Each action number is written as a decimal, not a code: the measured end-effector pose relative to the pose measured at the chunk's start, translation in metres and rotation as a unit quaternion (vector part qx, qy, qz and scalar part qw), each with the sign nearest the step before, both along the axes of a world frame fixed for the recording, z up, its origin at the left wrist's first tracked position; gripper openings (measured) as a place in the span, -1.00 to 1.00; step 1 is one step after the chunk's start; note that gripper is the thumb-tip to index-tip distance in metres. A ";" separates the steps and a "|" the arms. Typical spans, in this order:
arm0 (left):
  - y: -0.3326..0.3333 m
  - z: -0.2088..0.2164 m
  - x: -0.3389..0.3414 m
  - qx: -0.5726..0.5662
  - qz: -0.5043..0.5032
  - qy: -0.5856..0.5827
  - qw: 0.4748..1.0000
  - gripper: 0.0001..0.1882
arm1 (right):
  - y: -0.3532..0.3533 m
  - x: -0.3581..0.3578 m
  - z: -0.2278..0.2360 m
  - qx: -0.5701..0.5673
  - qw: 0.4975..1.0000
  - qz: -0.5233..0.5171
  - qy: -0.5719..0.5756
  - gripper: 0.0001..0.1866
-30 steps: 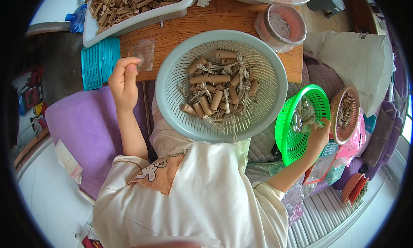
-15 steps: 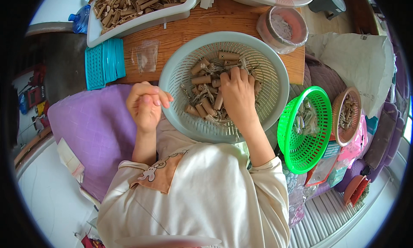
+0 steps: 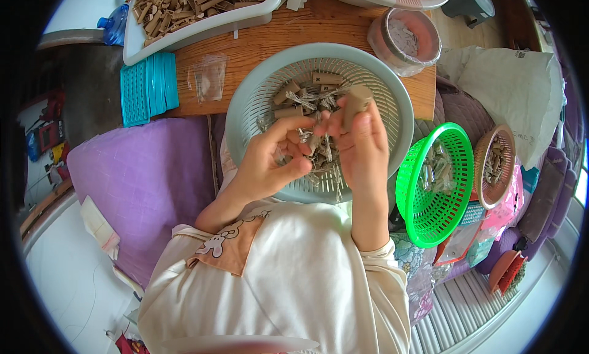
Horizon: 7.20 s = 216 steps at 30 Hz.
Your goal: The person sorts and packages small cylindrical herbal or wood segments into plastic ziplock bags by hand.
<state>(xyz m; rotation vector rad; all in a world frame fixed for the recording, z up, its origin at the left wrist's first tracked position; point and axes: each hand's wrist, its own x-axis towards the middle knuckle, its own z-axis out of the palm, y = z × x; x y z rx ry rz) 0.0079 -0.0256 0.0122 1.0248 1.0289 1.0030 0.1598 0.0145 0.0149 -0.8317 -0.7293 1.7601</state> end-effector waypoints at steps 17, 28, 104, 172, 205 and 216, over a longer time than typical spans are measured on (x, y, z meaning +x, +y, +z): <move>0.003 -0.005 -0.019 -0.055 0.019 -0.161 0.985 -0.81 | 0.001 -0.006 -0.001 -0.010 0.994 -0.016 -0.108 -0.69; 0.008 -0.001 -0.027 0.109 0.137 0.237 0.955 -0.85 | -0.010 -0.015 0.000 0.054 0.987 0.086 -0.127 -0.69; 0.015 0.025 -0.082 -0.009 0.234 0.245 0.941 -0.59 | 0.002 -0.044 0.042 0.197 0.954 -0.058 -0.220 -0.73; 0.015 0.021 -0.027 0.128 0.017 0.215 0.968 -0.47 | 0.007 -0.028 0.041 0.189 0.863 0.088 -0.460 -0.82; 0.030 -0.019 -0.003 0.232 0.249 0.157 0.927 -0.56 | 0.003 -0.033 -0.003 0.057 0.949 0.006 -0.311 -0.76; 0.034 0.009 -0.012 0.410 0.132 0.431 0.793 -0.80 | 0.000 -0.033 0.008 0.272 0.815 0.019 -0.511 -0.76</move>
